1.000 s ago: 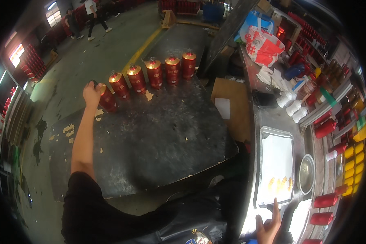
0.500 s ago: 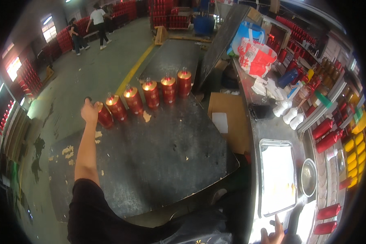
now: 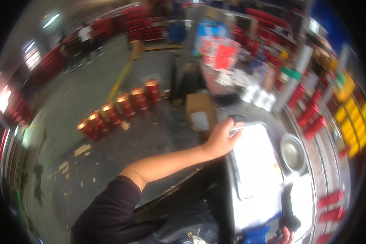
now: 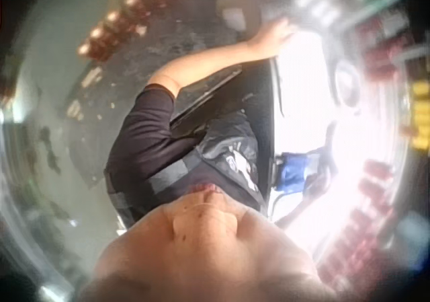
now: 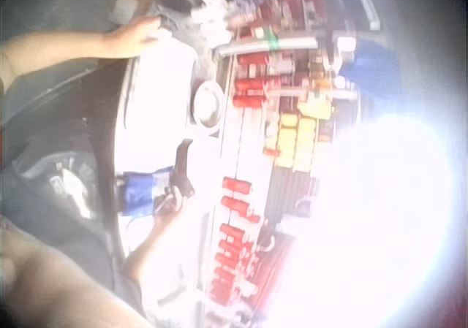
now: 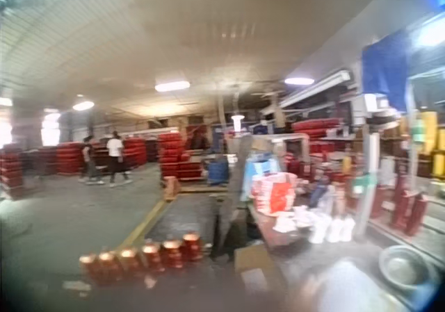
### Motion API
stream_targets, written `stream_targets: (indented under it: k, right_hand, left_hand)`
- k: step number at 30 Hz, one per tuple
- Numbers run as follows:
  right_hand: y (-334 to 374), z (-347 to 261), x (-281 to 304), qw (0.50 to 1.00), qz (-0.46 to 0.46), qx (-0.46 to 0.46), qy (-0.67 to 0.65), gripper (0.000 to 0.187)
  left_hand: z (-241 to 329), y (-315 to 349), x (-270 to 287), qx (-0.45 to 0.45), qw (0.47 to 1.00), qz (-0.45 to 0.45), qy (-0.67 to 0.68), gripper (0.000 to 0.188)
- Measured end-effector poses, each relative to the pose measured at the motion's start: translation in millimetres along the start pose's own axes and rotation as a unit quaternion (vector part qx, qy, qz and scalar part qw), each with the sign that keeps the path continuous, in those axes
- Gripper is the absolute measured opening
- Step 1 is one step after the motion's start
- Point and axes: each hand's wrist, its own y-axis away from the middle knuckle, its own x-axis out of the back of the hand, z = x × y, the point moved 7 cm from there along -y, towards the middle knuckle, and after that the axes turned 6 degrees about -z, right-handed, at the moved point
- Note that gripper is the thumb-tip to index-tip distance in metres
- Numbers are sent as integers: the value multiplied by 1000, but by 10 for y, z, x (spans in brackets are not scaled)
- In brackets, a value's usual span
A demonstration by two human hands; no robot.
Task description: The person cleans a red bottle with a blue cloth, then applies a gold circular label to the bottle's neck and a rectangular label to its body. They smooth each label with their fingers and a wooden stick, then place the finished bottle on the floor.
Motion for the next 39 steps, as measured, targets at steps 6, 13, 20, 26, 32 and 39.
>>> stream_targets:
  k: [6,13,20,26,32,39]
  right_hand:
    - [1013,665,667,884,138,-116,-431,28]
    - [1877,810,1131,848,326,-125,-399,17]
    - [2040,1268,1162,802,274,-161,-506,32]
    - [1915,1269,1196,801,281,-163,-503,23]
    - [1692,987,1291,838,307,-226,-392,28]
    - [1355,614,1351,907,220,-266,-242,28]
  left_hand:
    - [498,270,-2349,-30,954,-266,135,31]
    - [56,-467,-4162,-15,967,-255,9,28]
    - [-211,-1481,-5707,-13,971,-232,-61,76]
    - [-374,-1424,-6777,134,927,-333,-113,105]
    - [62,-942,-6679,-15,978,-207,16,70]
    - [767,-1118,-4778,54,936,-229,260,78]
